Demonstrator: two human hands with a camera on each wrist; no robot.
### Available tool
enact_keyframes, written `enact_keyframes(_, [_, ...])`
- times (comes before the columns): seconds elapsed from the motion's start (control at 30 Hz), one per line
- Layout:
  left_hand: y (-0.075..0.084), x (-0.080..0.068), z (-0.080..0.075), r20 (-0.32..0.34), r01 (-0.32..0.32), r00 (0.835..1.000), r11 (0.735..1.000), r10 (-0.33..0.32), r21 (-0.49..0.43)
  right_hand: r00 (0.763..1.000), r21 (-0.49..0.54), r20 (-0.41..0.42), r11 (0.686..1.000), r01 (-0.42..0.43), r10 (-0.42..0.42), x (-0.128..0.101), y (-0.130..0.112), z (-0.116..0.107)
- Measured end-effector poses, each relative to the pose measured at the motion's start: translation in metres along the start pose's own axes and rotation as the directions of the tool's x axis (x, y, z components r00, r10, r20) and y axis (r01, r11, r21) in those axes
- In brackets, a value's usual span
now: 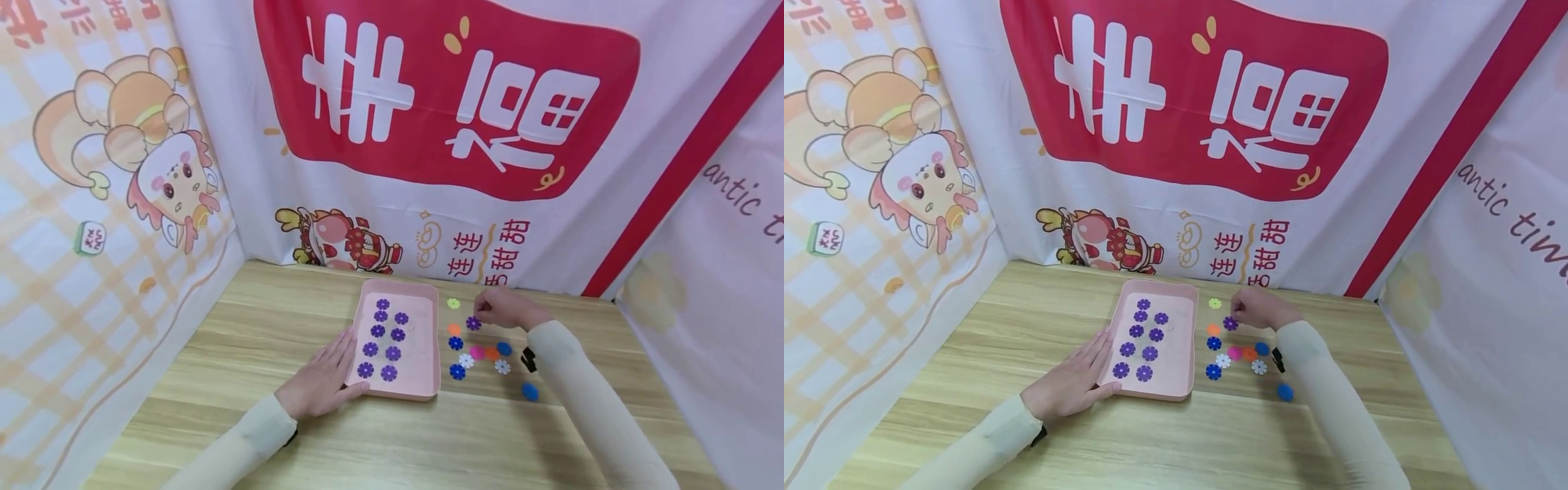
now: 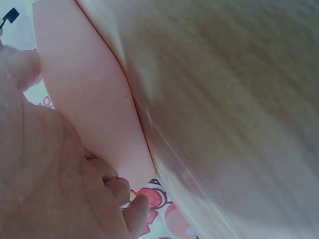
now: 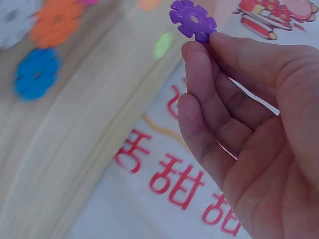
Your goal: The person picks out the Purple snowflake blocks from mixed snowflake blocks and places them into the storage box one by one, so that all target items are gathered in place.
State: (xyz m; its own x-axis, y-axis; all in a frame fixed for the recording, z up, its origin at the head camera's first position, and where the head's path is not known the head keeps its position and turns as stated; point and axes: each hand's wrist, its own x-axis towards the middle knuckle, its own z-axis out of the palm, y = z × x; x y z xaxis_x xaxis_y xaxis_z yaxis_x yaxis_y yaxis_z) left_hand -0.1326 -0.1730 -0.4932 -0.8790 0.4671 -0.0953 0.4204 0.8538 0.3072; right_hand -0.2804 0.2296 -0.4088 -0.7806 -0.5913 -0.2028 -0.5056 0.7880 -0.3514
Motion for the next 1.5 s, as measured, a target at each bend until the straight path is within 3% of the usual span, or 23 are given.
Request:
enact_keyframes(0.37, [0.004, 0.000, -0.002, 0.007, 0.003, 1.000, 1.000, -0.003, 0.002, 0.997, 0.037, -0.063, 0.999, 0.039, -0.037, 0.055, -0.041, -0.004])
enact_keyframes(0.53, [0.004, 0.001, 0.000, 0.002, 0.002, 1.000, 1.000, -0.002, 0.019, 0.995, 0.128, -0.079, 0.990, -0.057, 0.068, 0.077, -0.052, 0.005])
enact_keyframes(0.8, [0.003, 0.001, 0.001, 0.017, 0.011, 1.000, 1.000, -0.012, 0.012, 0.975, 0.229, -0.151, 0.965, -0.127, 0.164, 0.114, -0.070, 0.032])
enact_keyframes(1.03, [0.004, 0.004, 0.000, -0.001, 0.006, 1.000, 1.000, -0.006, 0.022, 0.932, 0.308, -0.142, 0.910, -0.278, 0.333, 0.144, -0.074, 0.047])
enact_keyframes(1.17, [0.003, 0.004, 0.000, 0.002, 0.006, 1.000, 1.000, -0.007, 0.020, 0.906, 0.350, -0.133, 0.874, -0.337, 0.402, 0.153, -0.072, 0.053])
enact_keyframes(1.5, [0.001, 0.002, 0.000, 0.020, 0.015, 1.000, 1.000, -0.015, 0.011, 0.890, 0.359, -0.084, 0.847, -0.392, 0.448, 0.158, -0.067, 0.064])
